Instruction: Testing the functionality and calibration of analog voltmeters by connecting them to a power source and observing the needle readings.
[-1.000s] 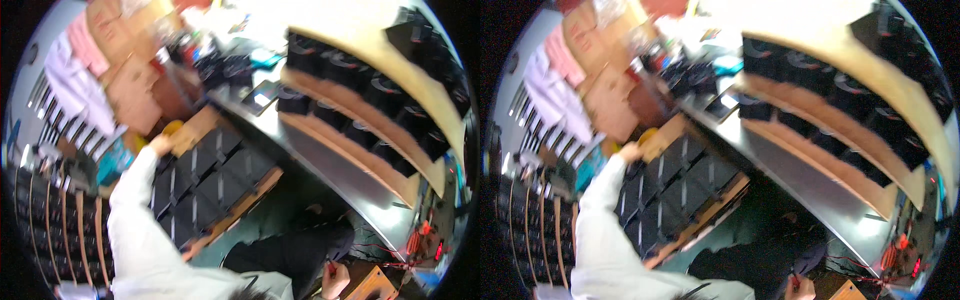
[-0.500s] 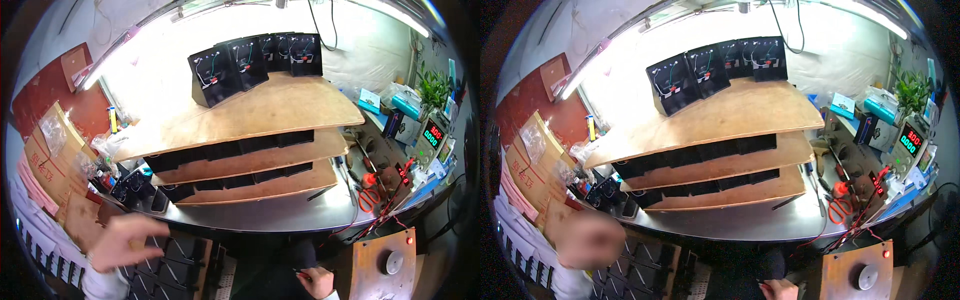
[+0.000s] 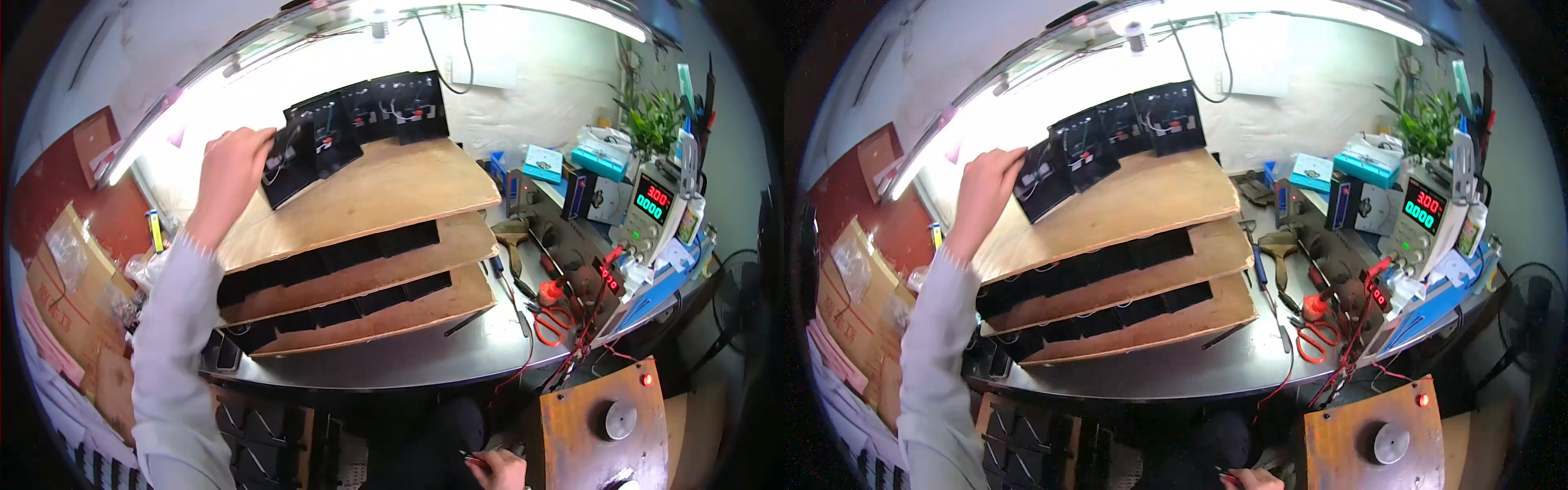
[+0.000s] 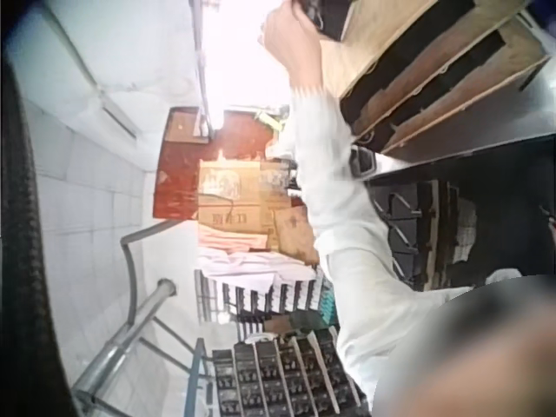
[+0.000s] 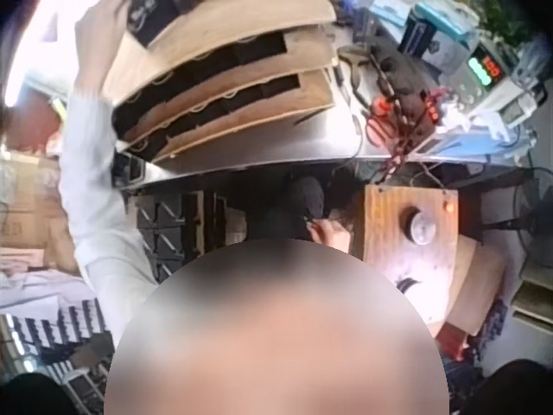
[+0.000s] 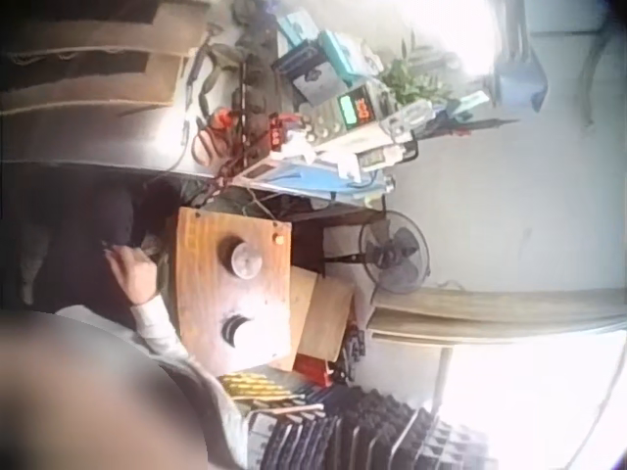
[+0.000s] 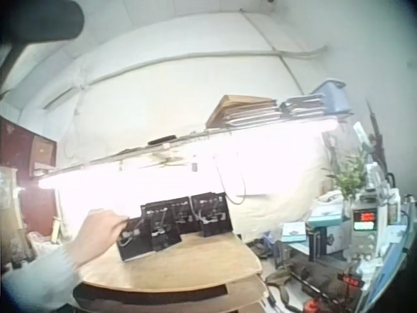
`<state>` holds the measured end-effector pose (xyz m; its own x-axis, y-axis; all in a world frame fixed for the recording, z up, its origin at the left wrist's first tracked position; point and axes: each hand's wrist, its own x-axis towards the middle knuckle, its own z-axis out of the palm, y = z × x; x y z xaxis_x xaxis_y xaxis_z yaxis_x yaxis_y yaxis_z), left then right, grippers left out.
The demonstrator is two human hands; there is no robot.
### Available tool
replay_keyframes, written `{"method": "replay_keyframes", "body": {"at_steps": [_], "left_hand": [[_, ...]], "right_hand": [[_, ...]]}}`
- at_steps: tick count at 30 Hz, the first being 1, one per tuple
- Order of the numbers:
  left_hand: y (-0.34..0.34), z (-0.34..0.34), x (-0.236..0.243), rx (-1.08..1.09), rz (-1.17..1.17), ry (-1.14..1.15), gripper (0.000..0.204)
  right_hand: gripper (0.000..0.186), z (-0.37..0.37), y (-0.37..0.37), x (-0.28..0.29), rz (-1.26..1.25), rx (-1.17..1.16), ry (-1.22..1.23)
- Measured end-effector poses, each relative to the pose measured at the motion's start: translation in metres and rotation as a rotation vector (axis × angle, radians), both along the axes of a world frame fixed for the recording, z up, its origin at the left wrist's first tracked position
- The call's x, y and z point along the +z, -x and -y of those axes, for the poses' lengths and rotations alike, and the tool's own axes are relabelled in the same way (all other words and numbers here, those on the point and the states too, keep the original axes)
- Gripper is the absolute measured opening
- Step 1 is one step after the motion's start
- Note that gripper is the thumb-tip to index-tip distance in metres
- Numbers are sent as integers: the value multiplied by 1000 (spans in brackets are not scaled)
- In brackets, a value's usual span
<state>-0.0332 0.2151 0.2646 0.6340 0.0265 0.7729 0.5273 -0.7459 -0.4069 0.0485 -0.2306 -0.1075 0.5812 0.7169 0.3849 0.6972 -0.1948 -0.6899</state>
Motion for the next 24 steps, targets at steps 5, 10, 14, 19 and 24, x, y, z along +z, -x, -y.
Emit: {"method": "replay_keyframes", "body": {"at_steps": [5,10,14,19,24], "left_hand": [[20,88,-57,-49,-86,36,37],[24,92,-70,-149,-106,76,41],[34,43,-75,-304,441,324,84],[28,30,-65,-604,336,1277,94],[57,116,-115,-772,449,709,107]], "right_hand": [[15,21,-12,-13,22,-82,69],[14,1,-18,3,55,-48,20],[13,-12,-10,15,65,39,17],[18,-24,-5,-5,94,66,47],[20,-18,5,6,-52,-83,76]]}}
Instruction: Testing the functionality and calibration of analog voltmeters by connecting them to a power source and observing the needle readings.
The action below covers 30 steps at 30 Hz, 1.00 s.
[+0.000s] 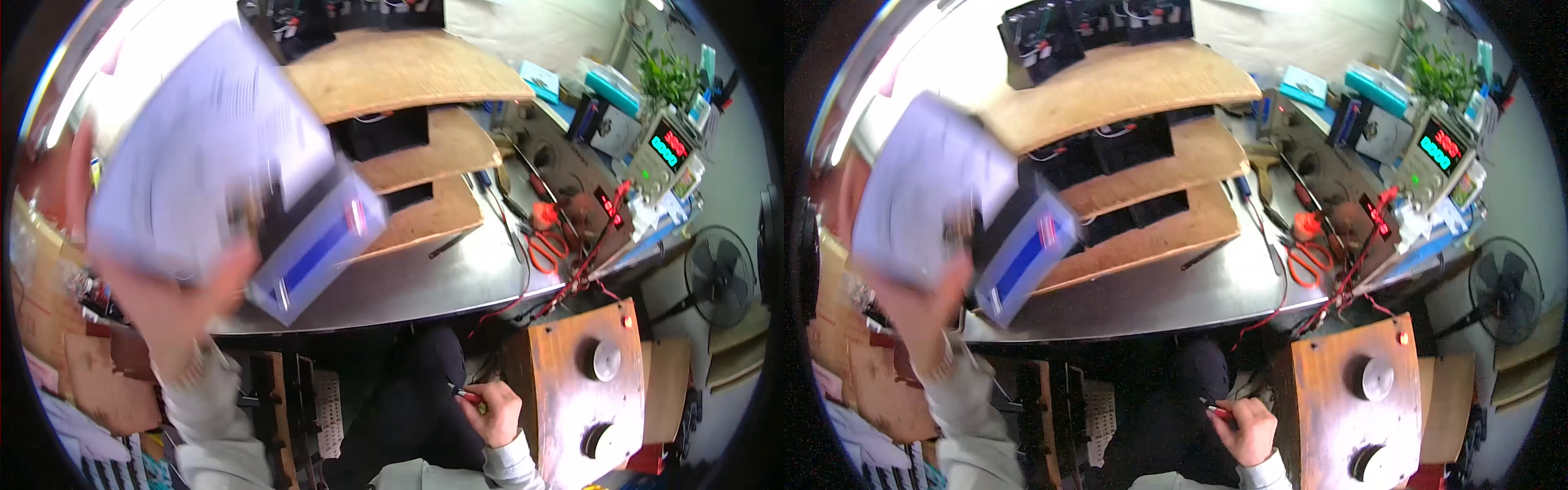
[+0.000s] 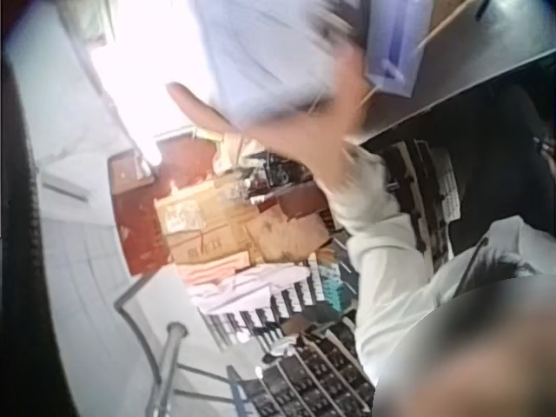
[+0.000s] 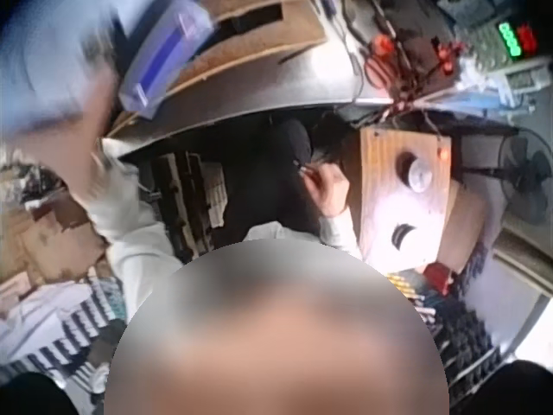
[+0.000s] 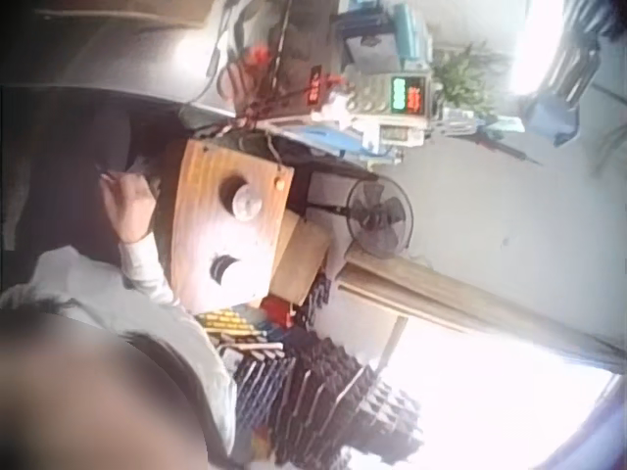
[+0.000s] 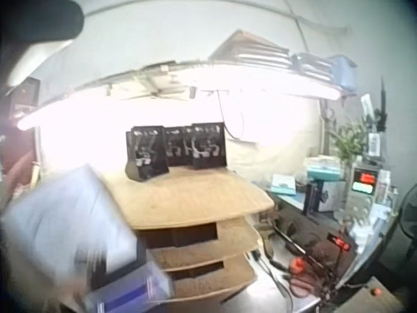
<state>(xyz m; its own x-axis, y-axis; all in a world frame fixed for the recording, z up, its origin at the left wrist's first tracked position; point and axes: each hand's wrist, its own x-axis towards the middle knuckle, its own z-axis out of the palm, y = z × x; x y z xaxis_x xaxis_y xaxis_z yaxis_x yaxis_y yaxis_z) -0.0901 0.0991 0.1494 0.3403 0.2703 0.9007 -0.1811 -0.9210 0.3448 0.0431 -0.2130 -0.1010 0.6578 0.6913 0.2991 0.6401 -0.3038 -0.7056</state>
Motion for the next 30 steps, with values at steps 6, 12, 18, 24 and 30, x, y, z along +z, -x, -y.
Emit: {"method": "replay_keyframes", "body": {"at_steps": [6,12,18,24,30], "left_hand": [[-23,29,-148,-54,-301,236,83],[-83,12,-205,-432,-446,463,95],[-79,12,-218,-401,-489,514,107],[-83,13,-220,-409,-549,490,108],[-82,11,-221,-344,-514,365,108]], "right_hand": [[22,-15,10,19,-70,-71,6],[24,-45,10,39,-251,-88,-230],[24,-90,7,38,-46,27,-300],[23,-103,11,34,-44,-83,-230],[22,-83,16,29,-830,-194,-513]]}}
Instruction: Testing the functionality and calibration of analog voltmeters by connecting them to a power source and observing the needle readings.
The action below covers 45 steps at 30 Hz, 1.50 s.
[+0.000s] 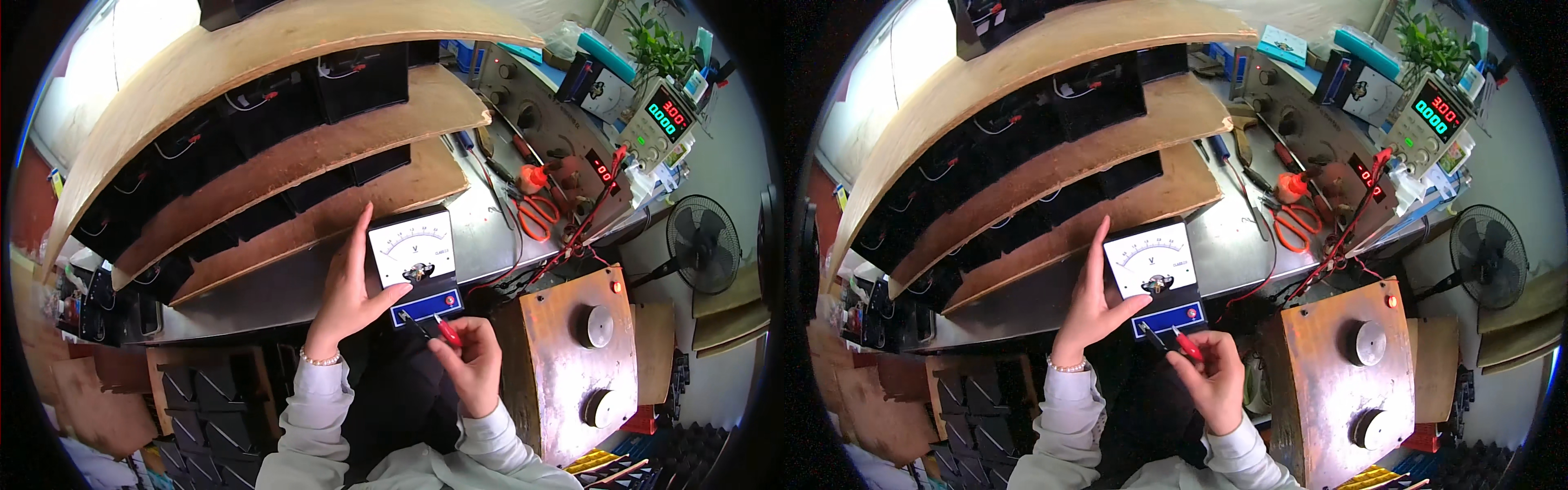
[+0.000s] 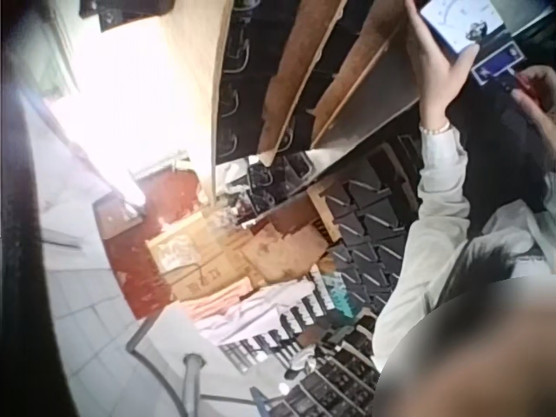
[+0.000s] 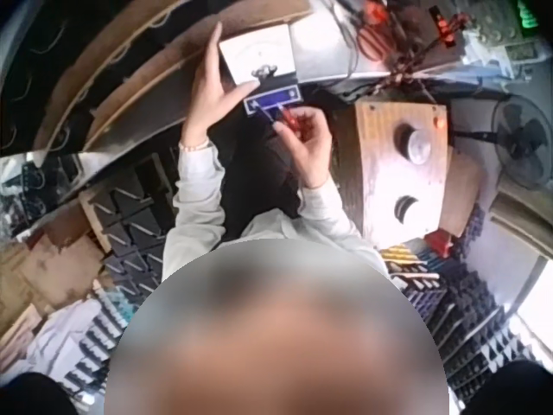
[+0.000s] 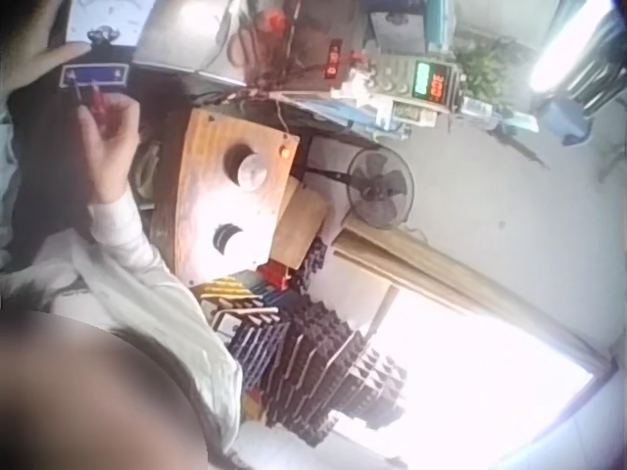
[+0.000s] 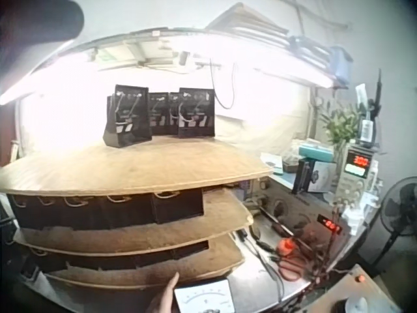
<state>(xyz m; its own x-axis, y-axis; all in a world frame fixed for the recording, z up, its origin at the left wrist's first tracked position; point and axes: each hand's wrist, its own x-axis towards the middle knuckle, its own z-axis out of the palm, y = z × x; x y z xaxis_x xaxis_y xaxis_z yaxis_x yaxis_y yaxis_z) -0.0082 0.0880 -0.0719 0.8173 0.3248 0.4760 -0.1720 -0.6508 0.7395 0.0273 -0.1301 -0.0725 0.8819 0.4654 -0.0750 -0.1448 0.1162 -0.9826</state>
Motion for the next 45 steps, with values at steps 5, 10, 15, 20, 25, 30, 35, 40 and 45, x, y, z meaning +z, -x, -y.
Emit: {"method": "replay_keyframes", "body": {"at_steps": [5,10,15,20,25,30,35,40,45], "left_hand": [[1,4,-1,11,-11,243,103],[-1,12,4,-135,28,569,103],[-2,9,3,-115,-32,466,102],[-5,10,6,-125,-7,487,103],[-6,4,3,-140,35,552,103],[11,-1,13,-137,31,570,104],[3,23,8,-3,-90,314,105],[16,117,34,91,-148,-259,98],[15,178,16,-313,-202,-60,44]], "right_hand": [[19,23,-30,5,341,24,102],[22,20,-50,17,811,-31,330],[18,9,-42,7,707,-53,401],[20,15,-40,0,568,-43,297],[34,18,-48,2,526,-59,169],[61,-9,-41,17,724,-42,165],[116,-18,-24,19,872,-15,448],[118,40,-15,-23,749,-141,351],[117,192,-34,-31,768,-504,783]]}}
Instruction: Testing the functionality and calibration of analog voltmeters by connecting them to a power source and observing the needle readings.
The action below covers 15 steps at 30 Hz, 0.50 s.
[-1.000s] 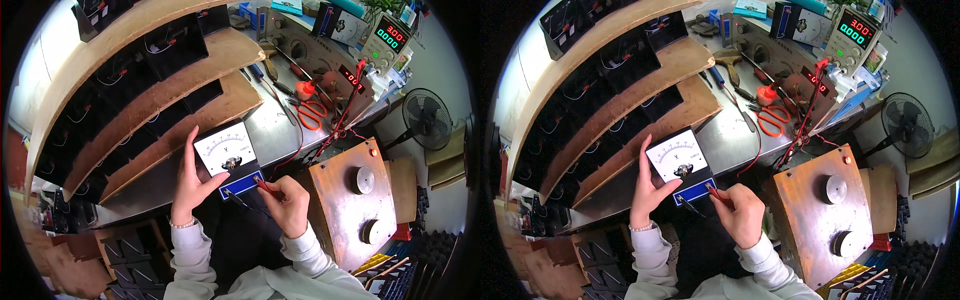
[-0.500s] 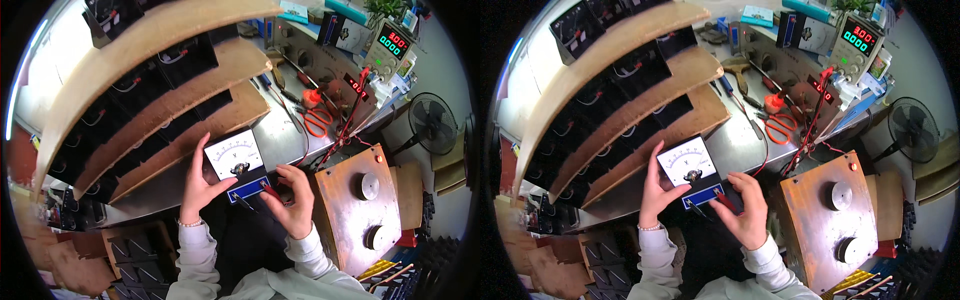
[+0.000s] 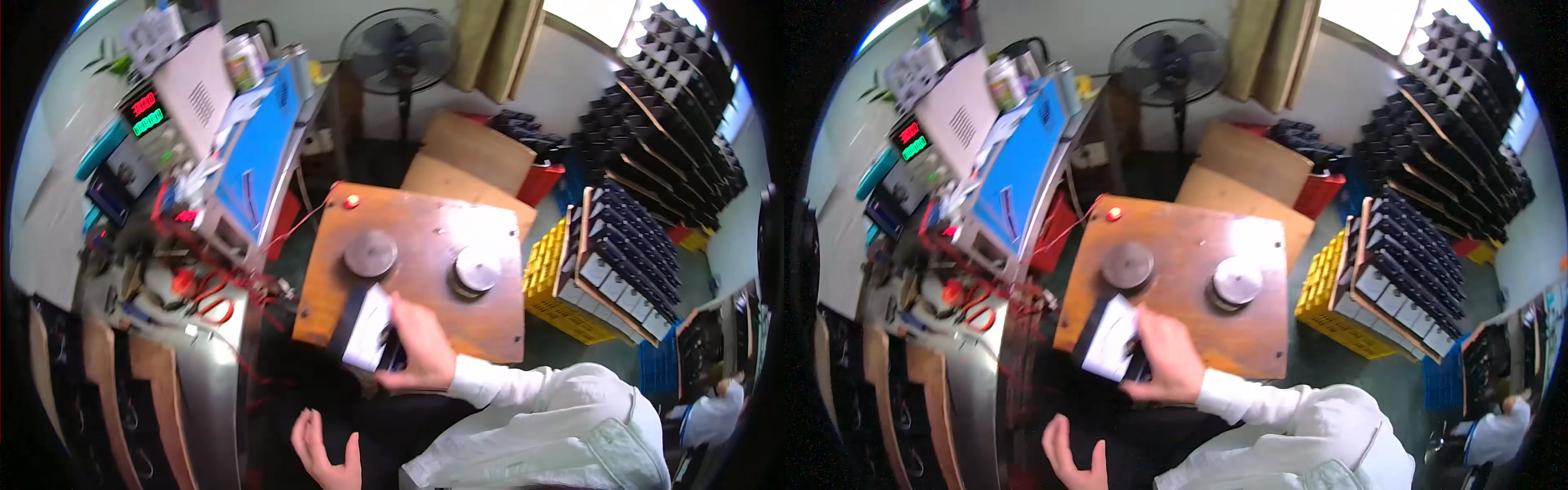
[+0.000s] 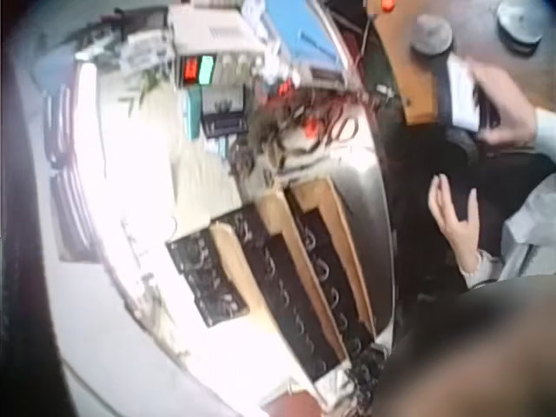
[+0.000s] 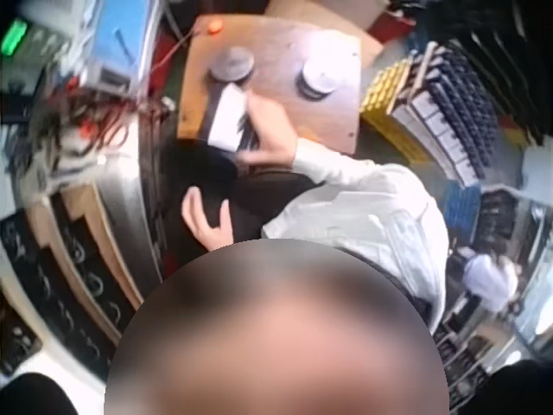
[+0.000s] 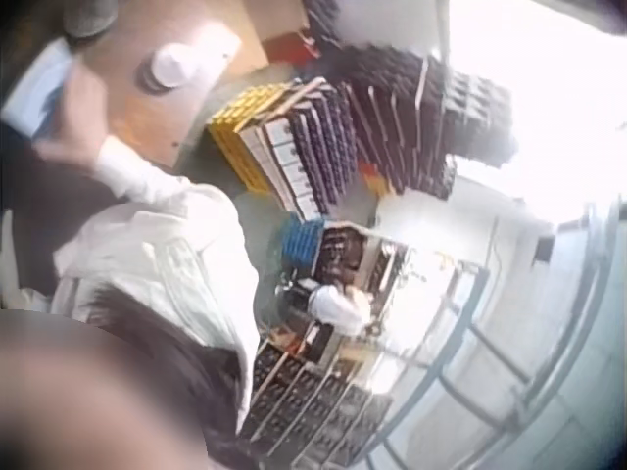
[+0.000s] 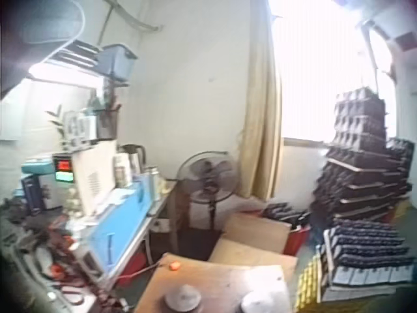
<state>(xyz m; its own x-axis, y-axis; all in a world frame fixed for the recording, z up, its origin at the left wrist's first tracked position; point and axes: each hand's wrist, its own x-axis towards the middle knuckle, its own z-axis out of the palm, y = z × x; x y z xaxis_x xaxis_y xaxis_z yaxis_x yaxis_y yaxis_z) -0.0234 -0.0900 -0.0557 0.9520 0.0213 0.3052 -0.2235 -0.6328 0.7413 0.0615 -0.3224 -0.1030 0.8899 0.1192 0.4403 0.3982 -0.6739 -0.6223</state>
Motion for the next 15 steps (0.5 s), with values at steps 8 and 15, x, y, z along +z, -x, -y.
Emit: {"method": "replay_keyframes", "body": {"at_steps": [8,15], "left_hand": [[-22,18,-26,-378,-133,-21,36],[-32,21,-19,-495,-249,-173,45]], "right_hand": [[110,144,-1,-41,-50,-932,344],[112,135,-7,-44,-170,-1033,238]]}}
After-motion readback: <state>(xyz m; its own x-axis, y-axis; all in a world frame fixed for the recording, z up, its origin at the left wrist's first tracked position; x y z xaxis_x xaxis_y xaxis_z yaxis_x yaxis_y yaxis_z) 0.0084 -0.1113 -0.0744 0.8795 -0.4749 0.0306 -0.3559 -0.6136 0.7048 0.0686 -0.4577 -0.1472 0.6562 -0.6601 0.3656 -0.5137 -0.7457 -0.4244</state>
